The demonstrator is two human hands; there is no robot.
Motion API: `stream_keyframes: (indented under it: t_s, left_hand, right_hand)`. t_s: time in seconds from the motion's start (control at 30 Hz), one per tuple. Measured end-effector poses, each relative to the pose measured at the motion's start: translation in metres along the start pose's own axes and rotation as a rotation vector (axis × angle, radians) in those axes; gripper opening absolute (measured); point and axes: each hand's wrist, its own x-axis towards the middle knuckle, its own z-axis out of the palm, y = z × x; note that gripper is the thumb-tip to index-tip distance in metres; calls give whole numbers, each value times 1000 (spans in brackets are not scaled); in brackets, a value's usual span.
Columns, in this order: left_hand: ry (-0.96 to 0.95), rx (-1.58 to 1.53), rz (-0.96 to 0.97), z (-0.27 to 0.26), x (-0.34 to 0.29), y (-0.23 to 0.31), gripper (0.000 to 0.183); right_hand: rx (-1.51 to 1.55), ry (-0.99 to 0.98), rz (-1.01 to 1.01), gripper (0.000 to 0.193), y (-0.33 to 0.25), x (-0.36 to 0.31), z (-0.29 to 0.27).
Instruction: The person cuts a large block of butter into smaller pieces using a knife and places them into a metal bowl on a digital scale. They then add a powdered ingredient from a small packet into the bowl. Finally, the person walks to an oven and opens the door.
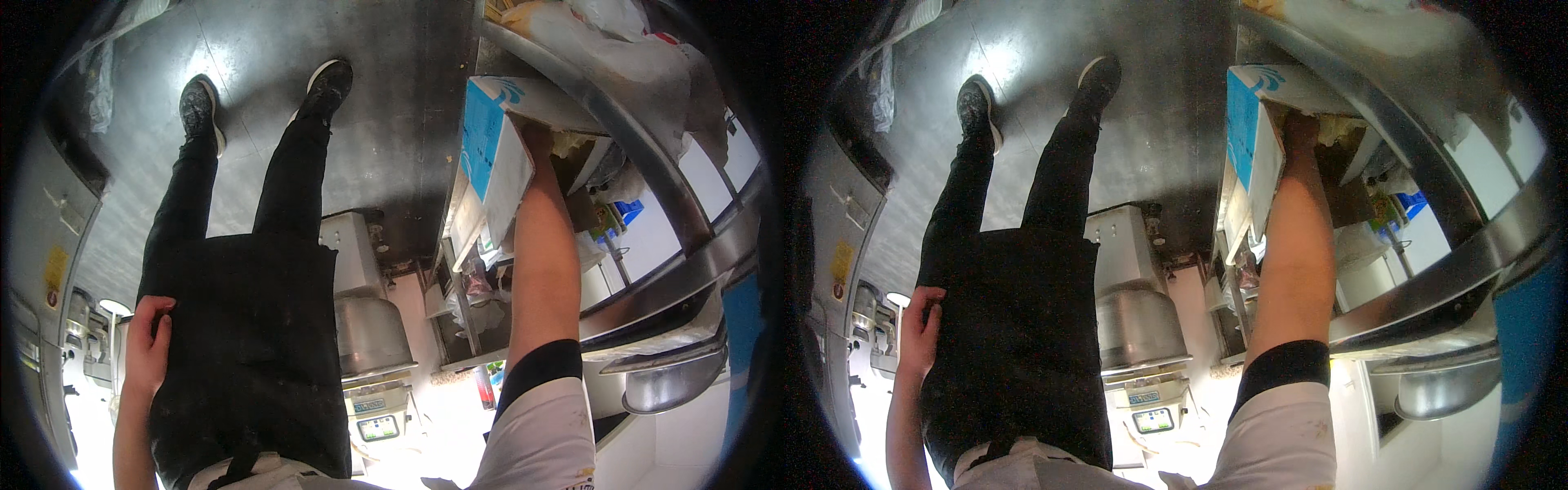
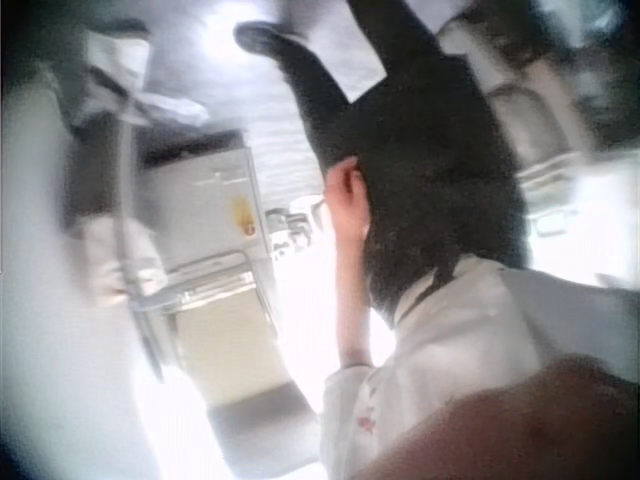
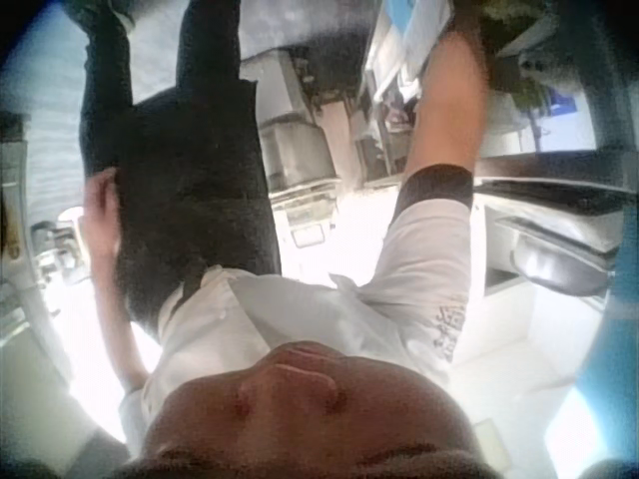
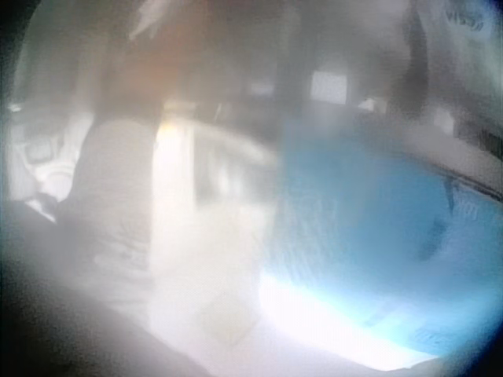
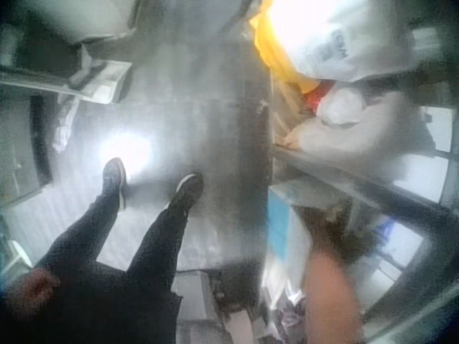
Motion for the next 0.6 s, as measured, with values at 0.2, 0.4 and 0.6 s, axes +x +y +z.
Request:
stream_keyframes:
  t_s: [0.2,0.4,0.6]
  left_hand:
    - [30,37,-6,8,-8,4,24]
    - [44,103,161,-11,-5,10,23]
    - [77,13,370,-49,-45,40,21]
  right_hand:
    - [71,-222,80,40,-29,-31,-47]
    - [868,-264,705,47,-26,-142,-128]
    - [3107,277,1133,20,-80,-329,-230]
